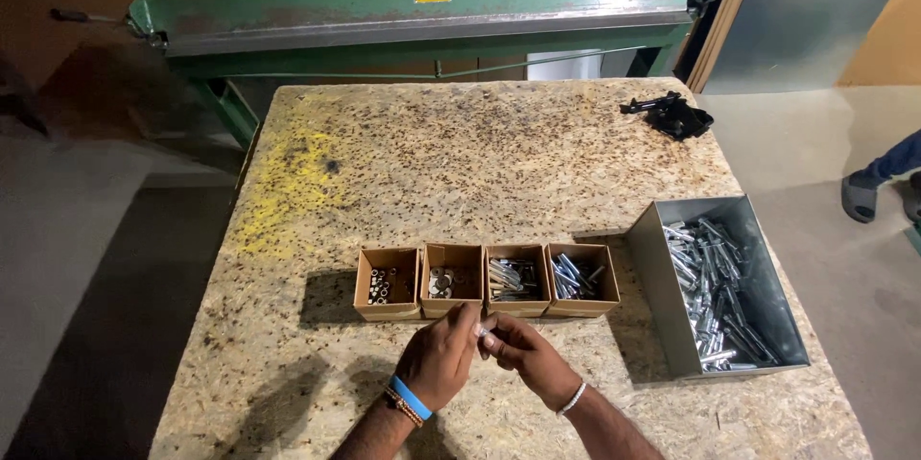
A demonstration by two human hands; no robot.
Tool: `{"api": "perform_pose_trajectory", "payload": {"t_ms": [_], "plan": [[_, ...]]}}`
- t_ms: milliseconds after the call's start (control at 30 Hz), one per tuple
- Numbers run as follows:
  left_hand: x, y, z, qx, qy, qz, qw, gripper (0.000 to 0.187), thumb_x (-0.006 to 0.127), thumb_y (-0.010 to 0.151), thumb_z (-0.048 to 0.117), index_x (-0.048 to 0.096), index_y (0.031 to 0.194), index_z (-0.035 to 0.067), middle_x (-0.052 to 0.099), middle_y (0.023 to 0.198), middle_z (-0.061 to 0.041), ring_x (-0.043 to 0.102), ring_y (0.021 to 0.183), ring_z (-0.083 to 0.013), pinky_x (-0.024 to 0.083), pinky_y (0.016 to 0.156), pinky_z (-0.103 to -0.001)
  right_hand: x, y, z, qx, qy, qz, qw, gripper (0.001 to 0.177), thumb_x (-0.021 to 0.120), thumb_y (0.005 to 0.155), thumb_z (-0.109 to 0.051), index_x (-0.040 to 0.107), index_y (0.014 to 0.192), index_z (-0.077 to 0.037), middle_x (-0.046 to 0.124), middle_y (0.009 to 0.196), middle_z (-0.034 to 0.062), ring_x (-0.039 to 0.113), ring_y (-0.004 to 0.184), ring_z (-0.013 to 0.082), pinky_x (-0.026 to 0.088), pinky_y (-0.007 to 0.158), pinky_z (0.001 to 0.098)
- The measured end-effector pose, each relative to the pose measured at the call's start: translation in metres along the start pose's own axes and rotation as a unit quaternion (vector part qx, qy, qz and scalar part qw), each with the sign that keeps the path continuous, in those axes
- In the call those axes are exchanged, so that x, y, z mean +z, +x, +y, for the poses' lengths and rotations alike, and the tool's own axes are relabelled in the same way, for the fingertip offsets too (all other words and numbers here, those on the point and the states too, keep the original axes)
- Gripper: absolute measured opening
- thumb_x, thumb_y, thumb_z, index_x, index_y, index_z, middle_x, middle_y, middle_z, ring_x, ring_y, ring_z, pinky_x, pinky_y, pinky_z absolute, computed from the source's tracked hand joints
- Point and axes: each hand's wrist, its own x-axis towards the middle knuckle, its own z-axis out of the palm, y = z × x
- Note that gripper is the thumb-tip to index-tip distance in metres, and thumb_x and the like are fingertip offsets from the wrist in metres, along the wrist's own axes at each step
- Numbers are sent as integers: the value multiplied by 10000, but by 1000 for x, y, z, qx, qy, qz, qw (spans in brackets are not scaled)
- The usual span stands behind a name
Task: The person picks metal fasteners from a large metal bin and places them into four small cardboard boxes arranged in a row on a workbench. The person handles the fasteners one at a time, moving them from the bin to the boxes.
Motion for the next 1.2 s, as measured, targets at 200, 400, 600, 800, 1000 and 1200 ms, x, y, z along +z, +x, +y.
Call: {"api": "perform_pose_trajectory", "payload": {"t_ms": [200, 400, 600, 800, 1000, 1200], "plan": [[13, -4, -19, -65, 82, 7, 994, 321, 493, 1225, 386, 615, 1066, 135, 681, 761, -110, 664, 591, -330, 440, 473, -475, 7, 4, -5, -21, -53, -33, 998, 311, 621, 1226, -334, 668, 1001, -126, 498, 869, -24, 420, 800, 124, 348, 739, 303], [19, 3, -30, -275, 82, 5, 958, 674, 495, 1179, 620, 657, 667, 212, 592, 554, -3, 548, 498, -204, 356, 519, -435, 5, 20, 18, -38, -68, -26, 997, 250, 723, 1137, -127, 714, 1376, -56, 776, 1200, 63, 702, 1066, 183, 564, 954, 330], [15, 8, -44, -270, 120, 7, 955, 672, 544, 1163, 624, 707, 694, 170, 695, 624, -111, 665, 595, -375, 450, 568, -541, 21, 28, 3, -41, -88, -40, 994, 272, 640, 1161, -171, 658, 1406, -54, 757, 1201, 91, 729, 1107, 205, 643, 1118, 386], [7, 11, -36, -181, 70, -8, 981, 253, 488, 1196, 390, 555, 1073, 180, 699, 787, -103, 669, 643, -354, 434, 519, -495, 10, 40, 8, -5, -168, -18, 986, 591, 596, 1153, -349, 556, 1664, -53, 670, 1667, 191, 712, 1486, 321, 607, 1255, 435], [19, 15, -53, -157, -29, 2, 987, 246, 454, 1196, 375, 553, 1099, 171, 719, 782, -53, 721, 658, -295, 453, 540, -437, -2, 47, 14, -44, -152, -22, 987, 231, 665, 1135, -38, 602, 1353, -82, 732, 1121, 79, 641, 954, 166, 564, 822, 332], [17, 29, -100, -335, 2, 22, 942, 384, 465, 1200, 556, 657, 1159, 227, 606, 705, 92, 485, 489, -87, 360, 401, -281, 5, 42, -3, -39, -245, 34, 968, 277, 671, 1155, -263, 578, 1372, -118, 789, 1125, 83, 785, 1021, 199, 712, 956, 365]]}}
